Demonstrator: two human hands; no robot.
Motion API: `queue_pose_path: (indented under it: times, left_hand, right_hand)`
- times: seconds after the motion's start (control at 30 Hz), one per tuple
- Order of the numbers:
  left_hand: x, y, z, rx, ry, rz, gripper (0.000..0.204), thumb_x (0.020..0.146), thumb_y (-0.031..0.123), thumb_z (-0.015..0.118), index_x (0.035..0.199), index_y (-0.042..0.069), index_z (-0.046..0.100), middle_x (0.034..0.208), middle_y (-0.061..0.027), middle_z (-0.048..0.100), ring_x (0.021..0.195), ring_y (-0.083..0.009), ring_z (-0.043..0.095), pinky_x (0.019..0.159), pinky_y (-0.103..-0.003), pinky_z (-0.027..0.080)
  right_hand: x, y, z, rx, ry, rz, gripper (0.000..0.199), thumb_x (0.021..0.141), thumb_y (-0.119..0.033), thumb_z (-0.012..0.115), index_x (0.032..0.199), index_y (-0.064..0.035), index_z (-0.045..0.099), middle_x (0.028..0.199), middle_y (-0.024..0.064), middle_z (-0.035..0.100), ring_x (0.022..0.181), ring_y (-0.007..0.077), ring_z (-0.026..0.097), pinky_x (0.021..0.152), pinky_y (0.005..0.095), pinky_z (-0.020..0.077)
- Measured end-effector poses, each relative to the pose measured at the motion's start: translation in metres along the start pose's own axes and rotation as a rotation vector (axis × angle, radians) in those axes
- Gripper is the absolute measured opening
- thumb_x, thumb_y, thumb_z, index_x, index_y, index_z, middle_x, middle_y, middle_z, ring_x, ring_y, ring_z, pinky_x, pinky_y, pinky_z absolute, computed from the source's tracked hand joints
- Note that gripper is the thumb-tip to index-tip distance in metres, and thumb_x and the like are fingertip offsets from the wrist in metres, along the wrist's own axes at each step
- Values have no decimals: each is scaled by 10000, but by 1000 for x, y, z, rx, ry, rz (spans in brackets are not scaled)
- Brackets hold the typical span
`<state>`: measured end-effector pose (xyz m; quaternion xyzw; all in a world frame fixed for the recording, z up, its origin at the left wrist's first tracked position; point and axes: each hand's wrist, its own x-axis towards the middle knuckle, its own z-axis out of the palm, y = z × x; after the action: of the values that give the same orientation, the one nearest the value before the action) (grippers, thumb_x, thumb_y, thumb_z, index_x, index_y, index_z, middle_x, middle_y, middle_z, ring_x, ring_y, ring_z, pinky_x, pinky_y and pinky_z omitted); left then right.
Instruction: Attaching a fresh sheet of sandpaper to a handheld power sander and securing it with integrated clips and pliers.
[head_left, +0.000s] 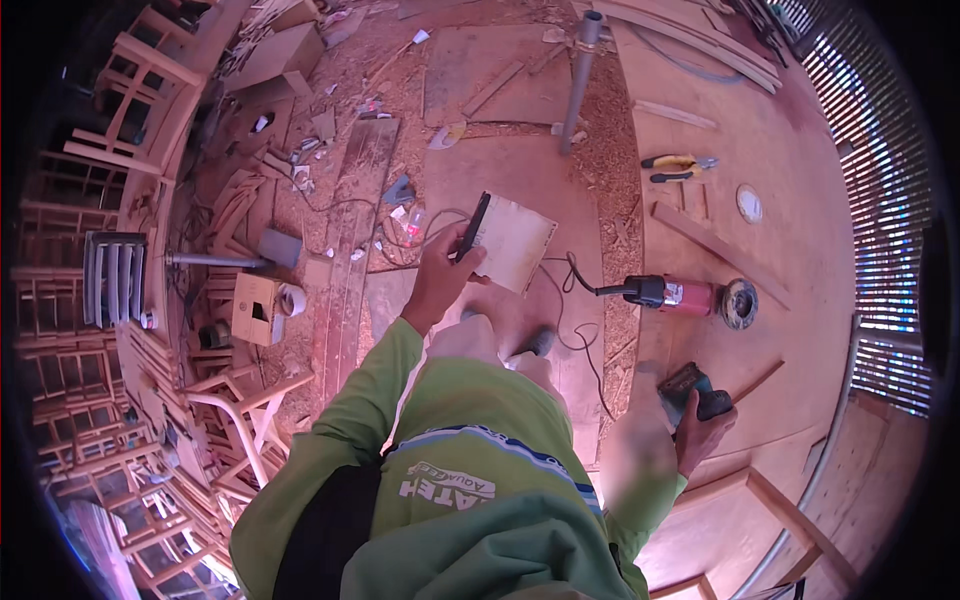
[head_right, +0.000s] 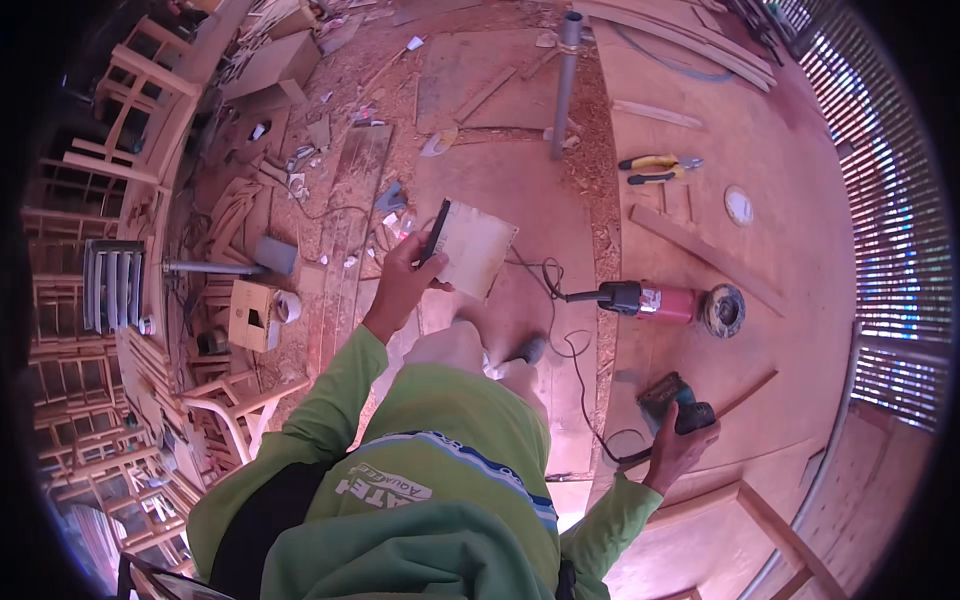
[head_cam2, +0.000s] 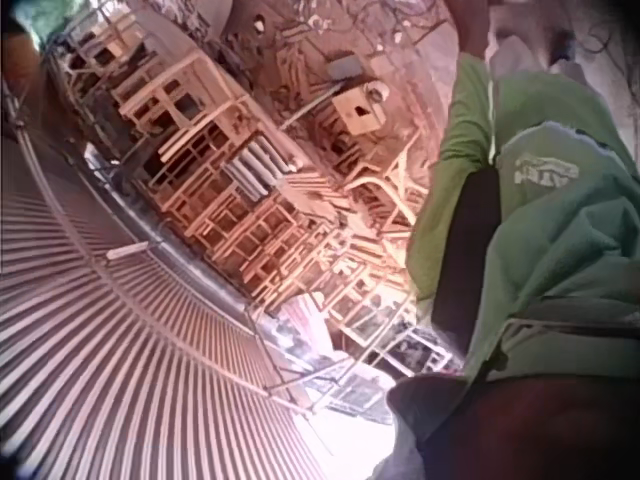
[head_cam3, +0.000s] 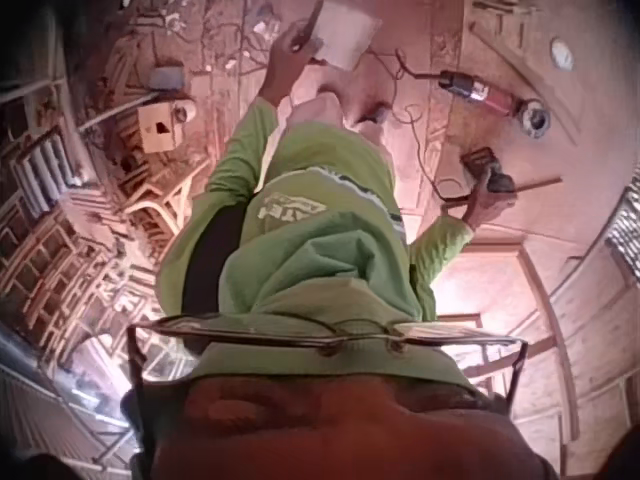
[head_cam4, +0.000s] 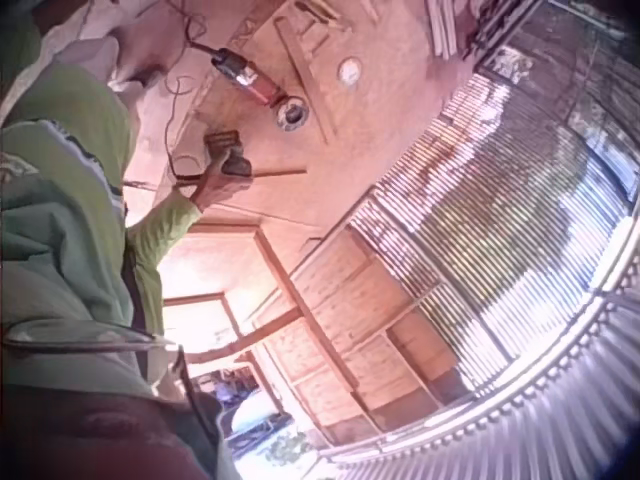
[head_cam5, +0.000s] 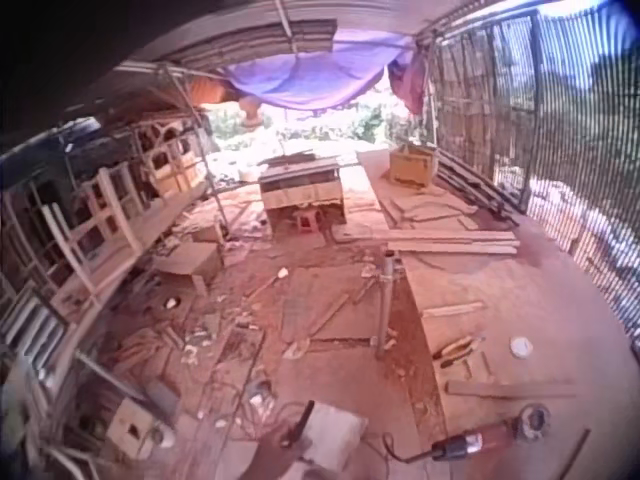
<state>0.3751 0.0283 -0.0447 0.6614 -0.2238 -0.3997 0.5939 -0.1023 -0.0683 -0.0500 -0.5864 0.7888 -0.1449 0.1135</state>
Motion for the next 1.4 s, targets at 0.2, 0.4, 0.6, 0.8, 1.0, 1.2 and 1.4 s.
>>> queue_pose_path:
  times: [0.2,0.4,0.6,0.8,1.0,1.2,1.4]
  left_hand:
    - [-41,-52,-45,50,157,-92,178,974,48,690,1105,-42,611,998,-161,710,762,-197,721,536,-315,618]
    - [-120,-80,-112,77,215,-204,167,1016,121,672,1064,-18,592,864,-112,718,704,-166,698,490,-295,551]
    - [-154,-94,-154,134,403,90,168,1035,143,650,1044,-16,594,835,-94,720,691,-161,694,548,-310,559]
    - [-165,-105,-215,216,421,-30,156,974,146,707,1022,3,666,884,-83,733,812,-155,694,726,-381,574]
    - [-131,-86,-176,285,575,136,141,900,84,748,971,-11,674,876,-169,705,783,-277,722,720,-392,556]
    - [-105,-63,-185,-437,341,-319,299,1073,272,633,1069,-18,705,956,-78,751,831,-177,734,733,-345,595]
    - [-51,-83,-144,-698,190,-488,466,1108,408,545,1247,-28,632,1044,-129,730,857,-248,742,731,-370,620]
  right_hand:
    - [18,-3,-12,-110,286,-350,808,1004,-534,674,1478,76,437,1368,322,536,1140,476,623,987,567,527]
    - [-96,-189,12,903,-632,-320,491,1088,-359,599,1402,9,514,1285,160,636,1141,246,645,934,399,563]
    - [-250,-259,123,885,-1400,-90,429,1077,-265,634,1360,42,537,1249,192,653,1129,285,683,900,455,623]
    - [-254,-300,127,870,-1508,3,295,1054,-189,661,1227,46,616,1089,147,704,963,262,735,822,424,664]
    - [-240,-318,146,724,-1556,-92,264,1037,-161,663,1222,27,664,1098,126,722,970,232,733,823,373,649]
    - [-201,-308,176,958,-1839,162,389,998,-95,727,1349,38,628,1204,103,722,1050,221,728,947,394,618]
    - [-129,-298,171,1230,-1514,159,271,1022,-99,693,1255,40,674,1141,97,734,1025,194,734,935,388,626]
